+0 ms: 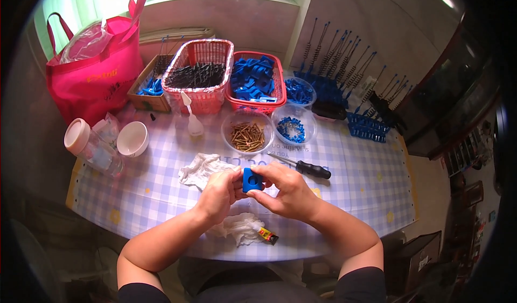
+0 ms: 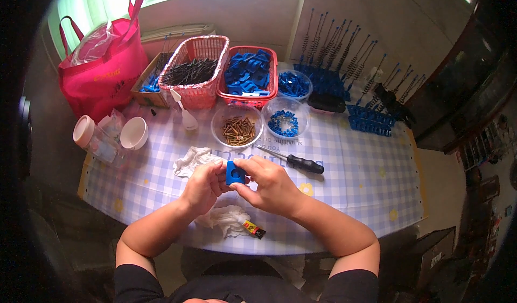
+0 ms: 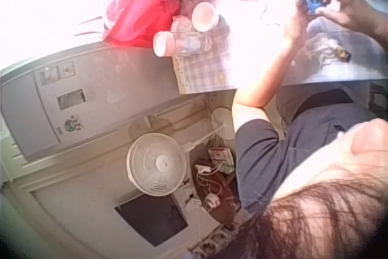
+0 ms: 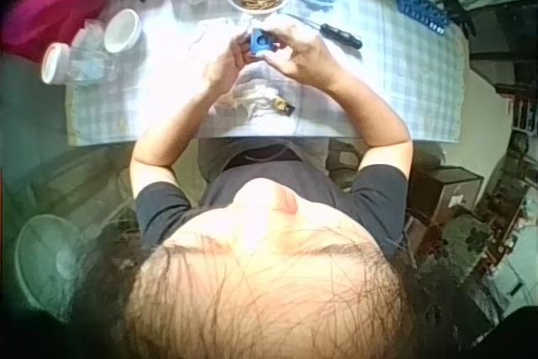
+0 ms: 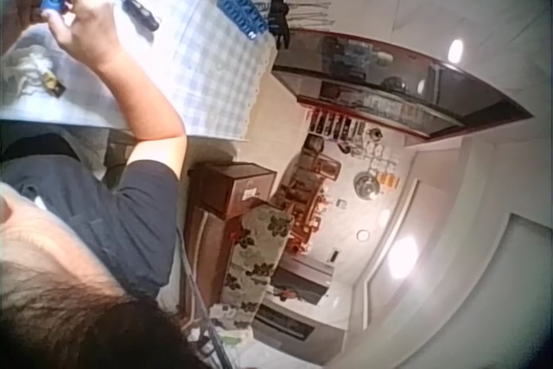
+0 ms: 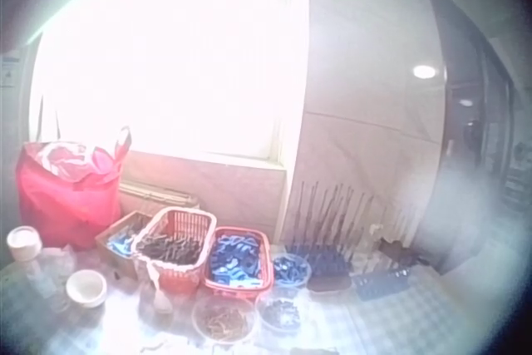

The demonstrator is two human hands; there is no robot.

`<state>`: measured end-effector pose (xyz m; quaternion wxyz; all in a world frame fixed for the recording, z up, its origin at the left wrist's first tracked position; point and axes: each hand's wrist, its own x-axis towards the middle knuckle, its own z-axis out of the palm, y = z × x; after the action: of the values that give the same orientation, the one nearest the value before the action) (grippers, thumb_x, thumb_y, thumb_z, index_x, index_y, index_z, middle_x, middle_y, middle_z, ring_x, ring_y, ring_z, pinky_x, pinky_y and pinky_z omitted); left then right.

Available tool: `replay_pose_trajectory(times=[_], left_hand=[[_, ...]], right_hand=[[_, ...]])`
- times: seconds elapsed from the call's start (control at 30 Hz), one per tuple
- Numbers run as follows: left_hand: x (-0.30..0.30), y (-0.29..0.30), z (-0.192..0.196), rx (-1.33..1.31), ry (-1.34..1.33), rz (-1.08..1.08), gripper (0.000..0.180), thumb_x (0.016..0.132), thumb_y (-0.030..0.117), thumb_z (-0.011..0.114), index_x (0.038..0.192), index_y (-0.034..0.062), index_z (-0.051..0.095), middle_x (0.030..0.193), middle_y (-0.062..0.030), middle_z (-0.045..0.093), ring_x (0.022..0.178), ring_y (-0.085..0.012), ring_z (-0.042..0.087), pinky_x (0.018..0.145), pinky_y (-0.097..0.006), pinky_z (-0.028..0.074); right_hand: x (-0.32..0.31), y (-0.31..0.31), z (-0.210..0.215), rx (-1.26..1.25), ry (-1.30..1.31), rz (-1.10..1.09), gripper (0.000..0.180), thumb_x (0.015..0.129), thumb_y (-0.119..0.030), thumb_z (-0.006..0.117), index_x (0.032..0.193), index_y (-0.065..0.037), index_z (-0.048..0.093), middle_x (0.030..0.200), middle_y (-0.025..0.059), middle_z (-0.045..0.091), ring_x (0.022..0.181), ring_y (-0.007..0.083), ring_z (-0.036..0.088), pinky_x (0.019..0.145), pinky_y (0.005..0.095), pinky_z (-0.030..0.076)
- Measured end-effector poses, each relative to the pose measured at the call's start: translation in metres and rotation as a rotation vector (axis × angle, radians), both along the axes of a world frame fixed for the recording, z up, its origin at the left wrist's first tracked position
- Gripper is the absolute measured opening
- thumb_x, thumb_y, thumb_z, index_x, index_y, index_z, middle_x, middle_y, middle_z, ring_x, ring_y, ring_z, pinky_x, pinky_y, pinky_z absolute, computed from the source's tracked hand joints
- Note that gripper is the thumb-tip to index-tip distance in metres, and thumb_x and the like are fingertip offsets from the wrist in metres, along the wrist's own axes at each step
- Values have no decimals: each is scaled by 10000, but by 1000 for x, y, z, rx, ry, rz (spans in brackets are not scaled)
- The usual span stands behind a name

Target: The person assembles small blue plastic housings for lighting fixtures by hand, inserting internal metal pins and components into them.

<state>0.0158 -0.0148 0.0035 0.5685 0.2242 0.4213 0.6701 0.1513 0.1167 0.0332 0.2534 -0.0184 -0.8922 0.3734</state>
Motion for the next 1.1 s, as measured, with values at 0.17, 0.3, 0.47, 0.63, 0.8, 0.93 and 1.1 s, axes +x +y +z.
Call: replay_pose_trajectory(times=[0.17,0.3,0.47,0.63,0.8,0.93,1.1], left_hand=[[1,1,2,3,-9,14,497,977,355,369,1198,-50,555,1134,-184,644,1070,-288,631,949,-390,477],[2,0,2,-3,-19,24,488,973,354,387,1193,-47,557,1127,-183,646,1055,-287,634,944,-394,477],[3,-1,6,17,-53,24,433,995,278,361,1172,-64,558,1129,-197,637,1050,-260,634,941,-363,481],[3,-3,1,-11,1,44,475,965,347,387,1171,-37,576,1120,-169,652,1043,-268,636,938,-388,475],[2,-4,2,33,-35,37,457,986,294,374,1178,-86,539,1124,-198,635,1041,-274,640,943,-371,489],[2,-2,-1,39,-16,24,457,984,298,377,1168,-87,542,1112,-196,640,1028,-272,645,933,-372,496],[0,-2,-2,45,-34,25,446,988,298,385,1161,-81,547,1100,-189,643,1021,-263,647,925,-365,497]], right_hand=[[-1,1,1,22,-1,3,401,751,-84,777,1101,13,606,849,145,610,719,231,632,639,299,548],[0,1,0,31,23,2,404,755,-82,772,1110,17,607,845,147,608,727,238,633,644,307,549],[2,2,-2,50,-16,-6,417,758,-87,771,1126,11,601,863,149,608,744,248,642,654,316,548],[2,1,-2,60,7,7,425,758,-100,766,1133,-1,591,858,147,602,730,264,633,645,330,532],[0,0,-2,99,32,-1,438,741,-121,773,1125,-10,593,833,142,594,702,277,614,624,355,504],[2,1,-3,118,68,-12,403,760,-166,741,1110,-40,585,807,126,577,700,292,594,652,387,480],[2,1,-2,151,56,-17,397,767,-189,733,1106,-47,580,807,113,578,717,286,591,670,385,467]])
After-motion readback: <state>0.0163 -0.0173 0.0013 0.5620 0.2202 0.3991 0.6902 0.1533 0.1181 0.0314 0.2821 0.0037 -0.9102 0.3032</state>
